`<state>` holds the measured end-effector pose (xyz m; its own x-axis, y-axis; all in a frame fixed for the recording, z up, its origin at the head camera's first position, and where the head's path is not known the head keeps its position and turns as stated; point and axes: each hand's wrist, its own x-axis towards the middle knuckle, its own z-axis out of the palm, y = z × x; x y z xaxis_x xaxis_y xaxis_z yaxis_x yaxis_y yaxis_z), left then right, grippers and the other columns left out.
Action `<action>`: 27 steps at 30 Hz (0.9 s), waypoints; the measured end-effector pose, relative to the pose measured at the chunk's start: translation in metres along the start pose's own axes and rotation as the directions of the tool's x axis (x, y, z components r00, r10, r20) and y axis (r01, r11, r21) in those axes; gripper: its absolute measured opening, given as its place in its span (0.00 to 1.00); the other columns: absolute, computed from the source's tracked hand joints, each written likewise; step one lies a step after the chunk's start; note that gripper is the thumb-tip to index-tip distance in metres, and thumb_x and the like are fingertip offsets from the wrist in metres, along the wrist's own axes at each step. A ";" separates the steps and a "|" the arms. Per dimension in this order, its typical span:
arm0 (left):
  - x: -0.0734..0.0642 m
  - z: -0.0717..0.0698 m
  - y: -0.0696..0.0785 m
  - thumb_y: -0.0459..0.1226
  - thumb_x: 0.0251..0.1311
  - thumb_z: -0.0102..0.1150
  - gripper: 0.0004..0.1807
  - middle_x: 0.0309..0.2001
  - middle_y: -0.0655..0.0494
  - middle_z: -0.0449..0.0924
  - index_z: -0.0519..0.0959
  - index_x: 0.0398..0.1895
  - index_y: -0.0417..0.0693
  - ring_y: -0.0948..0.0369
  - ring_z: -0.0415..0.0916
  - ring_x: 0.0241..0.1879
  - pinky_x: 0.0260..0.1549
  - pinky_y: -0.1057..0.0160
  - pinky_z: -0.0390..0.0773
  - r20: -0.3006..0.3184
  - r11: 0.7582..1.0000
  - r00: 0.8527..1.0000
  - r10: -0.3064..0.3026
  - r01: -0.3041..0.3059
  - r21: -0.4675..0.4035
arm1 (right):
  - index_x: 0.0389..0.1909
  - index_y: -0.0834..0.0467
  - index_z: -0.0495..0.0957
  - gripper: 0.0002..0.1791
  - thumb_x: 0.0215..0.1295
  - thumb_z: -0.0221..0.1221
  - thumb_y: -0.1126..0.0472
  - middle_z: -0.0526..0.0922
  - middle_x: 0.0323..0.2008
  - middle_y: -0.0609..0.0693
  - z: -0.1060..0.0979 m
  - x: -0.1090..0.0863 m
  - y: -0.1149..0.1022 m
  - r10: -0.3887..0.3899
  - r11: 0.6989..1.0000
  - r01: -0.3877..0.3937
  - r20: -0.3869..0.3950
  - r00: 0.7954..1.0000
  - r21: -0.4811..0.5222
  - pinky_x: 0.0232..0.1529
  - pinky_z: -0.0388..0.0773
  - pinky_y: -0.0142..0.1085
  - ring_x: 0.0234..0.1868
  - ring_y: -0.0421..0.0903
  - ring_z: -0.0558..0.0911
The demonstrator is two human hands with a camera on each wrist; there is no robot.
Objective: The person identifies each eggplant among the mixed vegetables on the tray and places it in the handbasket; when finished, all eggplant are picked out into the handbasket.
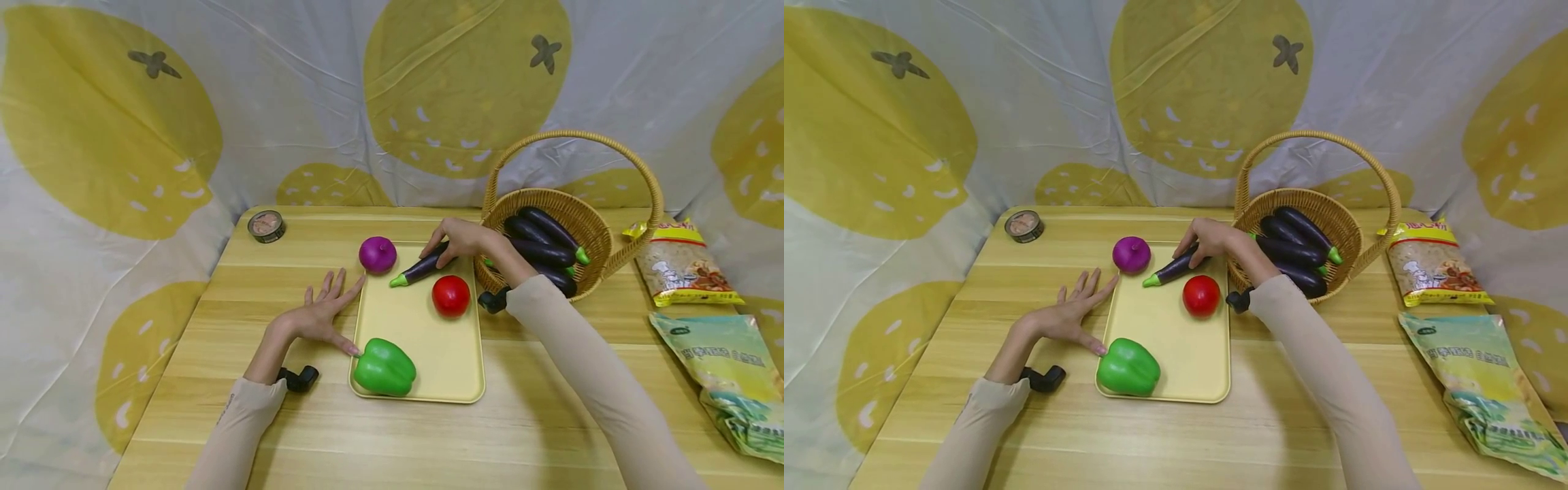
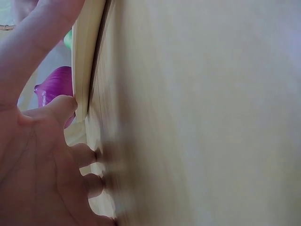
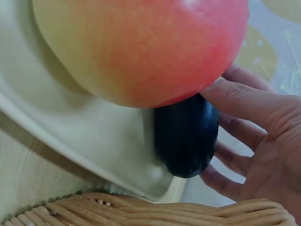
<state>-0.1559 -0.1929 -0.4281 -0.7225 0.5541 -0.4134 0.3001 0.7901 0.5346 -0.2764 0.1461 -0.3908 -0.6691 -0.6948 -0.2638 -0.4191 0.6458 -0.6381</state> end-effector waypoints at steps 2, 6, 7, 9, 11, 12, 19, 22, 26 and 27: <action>0.000 0.000 0.000 0.58 0.45 0.81 0.77 0.81 0.34 0.12 0.31 0.85 0.58 0.36 0.08 0.79 0.69 0.22 0.17 0.001 1.000 1.000 0.000 0.000 -0.001 | 0.52 0.58 0.89 0.19 0.58 0.73 0.70 0.89 0.52 0.58 0.001 0.000 0.000 -0.029 1.000 0.029 -0.005 1.000 -0.007 0.59 0.79 0.43 0.56 0.52 0.83; 0.000 -0.001 0.000 0.57 0.45 0.81 0.77 0.81 0.34 0.12 0.31 0.85 0.58 0.36 0.07 0.79 0.69 0.23 0.17 0.001 1.000 1.000 0.000 0.000 -0.003 | 0.52 0.59 0.88 0.19 0.58 0.73 0.70 0.89 0.52 0.59 0.001 0.000 -0.002 -0.081 0.997 0.081 -0.011 0.997 -0.012 0.60 0.79 0.48 0.55 0.54 0.83; 0.000 -0.001 0.000 0.57 0.45 0.81 0.77 0.81 0.34 0.12 0.31 0.85 0.58 0.37 0.07 0.79 0.69 0.23 0.17 0.002 1.000 1.000 0.000 0.000 -0.003 | 0.52 0.59 0.89 0.19 0.58 0.73 0.69 0.89 0.52 0.59 0.001 0.000 -0.003 -0.087 0.996 0.087 -0.013 0.996 -0.011 0.61 0.78 0.49 0.56 0.54 0.83; 0.000 -0.001 0.000 0.57 0.45 0.81 0.77 0.81 0.35 0.11 0.31 0.85 0.58 0.37 0.07 0.79 0.69 0.23 0.17 0.003 1.000 1.000 0.000 0.000 -0.005 | 0.52 0.59 0.88 0.19 0.58 0.73 0.70 0.89 0.52 0.59 0.001 0.000 -0.003 -0.100 0.995 0.099 -0.016 0.995 -0.011 0.62 0.78 0.49 0.56 0.54 0.83; 0.000 -0.001 0.000 0.57 0.45 0.81 0.77 0.80 0.35 0.11 0.30 0.85 0.58 0.36 0.07 0.79 0.69 0.23 0.16 0.005 1.000 1.000 0.000 0.000 -0.005 | 0.52 0.59 0.88 0.19 0.59 0.72 0.70 0.88 0.52 0.58 -0.001 -0.002 -0.005 -0.110 0.994 0.110 -0.025 0.994 -0.017 0.62 0.77 0.50 0.57 0.55 0.82; 0.000 -0.001 0.000 0.57 0.45 0.81 0.77 0.80 0.35 0.11 0.30 0.85 0.58 0.36 0.07 0.79 0.69 0.23 0.16 0.005 1.000 1.000 0.000 0.000 -0.005 | 0.53 0.59 0.88 0.19 0.59 0.72 0.70 0.88 0.52 0.58 -0.002 -0.004 -0.005 -0.117 0.993 0.116 -0.031 0.993 -0.027 0.63 0.77 0.50 0.57 0.55 0.82; 0.000 0.000 0.000 0.58 0.45 0.81 0.77 0.81 0.34 0.12 0.31 0.85 0.58 0.36 0.08 0.79 0.69 0.22 0.17 0.001 1.000 1.000 0.005 -0.005 -0.004 | 0.53 0.54 0.89 0.18 0.62 0.71 0.67 0.87 0.53 0.56 -0.021 -0.026 -0.018 -0.152 0.984 0.140 -0.105 0.983 -0.113 0.58 0.80 0.49 0.56 0.54 0.83; 0.001 0.000 0.000 0.58 0.45 0.81 0.77 0.81 0.34 0.12 0.31 0.85 0.58 0.36 0.08 0.79 0.69 0.22 0.17 -0.001 1.000 1.000 0.007 -0.007 -0.002 | 0.54 0.52 0.89 0.18 0.62 0.72 0.65 0.87 0.53 0.55 -0.029 -0.040 -0.021 -0.154 0.982 0.134 -0.148 0.977 -0.134 0.58 0.80 0.50 0.56 0.54 0.82; 0.000 0.000 -0.001 0.58 0.45 0.81 0.77 0.80 0.34 0.12 0.31 0.85 0.57 0.36 0.08 0.79 0.69 0.22 0.17 -0.001 1.000 1.000 0.009 -0.009 -0.002 | 0.57 0.51 0.87 0.19 0.64 0.71 0.63 0.85 0.54 0.56 -0.041 -0.063 -0.021 -0.127 0.987 0.102 -0.207 0.970 -0.127 0.56 0.79 0.50 0.56 0.54 0.81; 0.000 0.000 -0.002 0.58 0.45 0.81 0.77 0.80 0.34 0.12 0.31 0.85 0.57 0.36 0.07 0.79 0.69 0.22 0.17 -0.001 1.000 1.000 0.010 -0.010 -0.002 | 0.57 0.51 0.87 0.20 0.65 0.70 0.63 0.85 0.54 0.56 -0.044 -0.069 -0.019 -0.119 0.988 0.092 -0.223 0.968 -0.126 0.54 0.79 0.49 0.56 0.54 0.81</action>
<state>-0.1563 -0.1941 -0.4291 -0.7203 0.5614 -0.4075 0.3058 0.7842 0.5399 -0.2491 0.1955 -0.3282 -0.7347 -0.6782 -0.0182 -0.5529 0.6140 -0.5633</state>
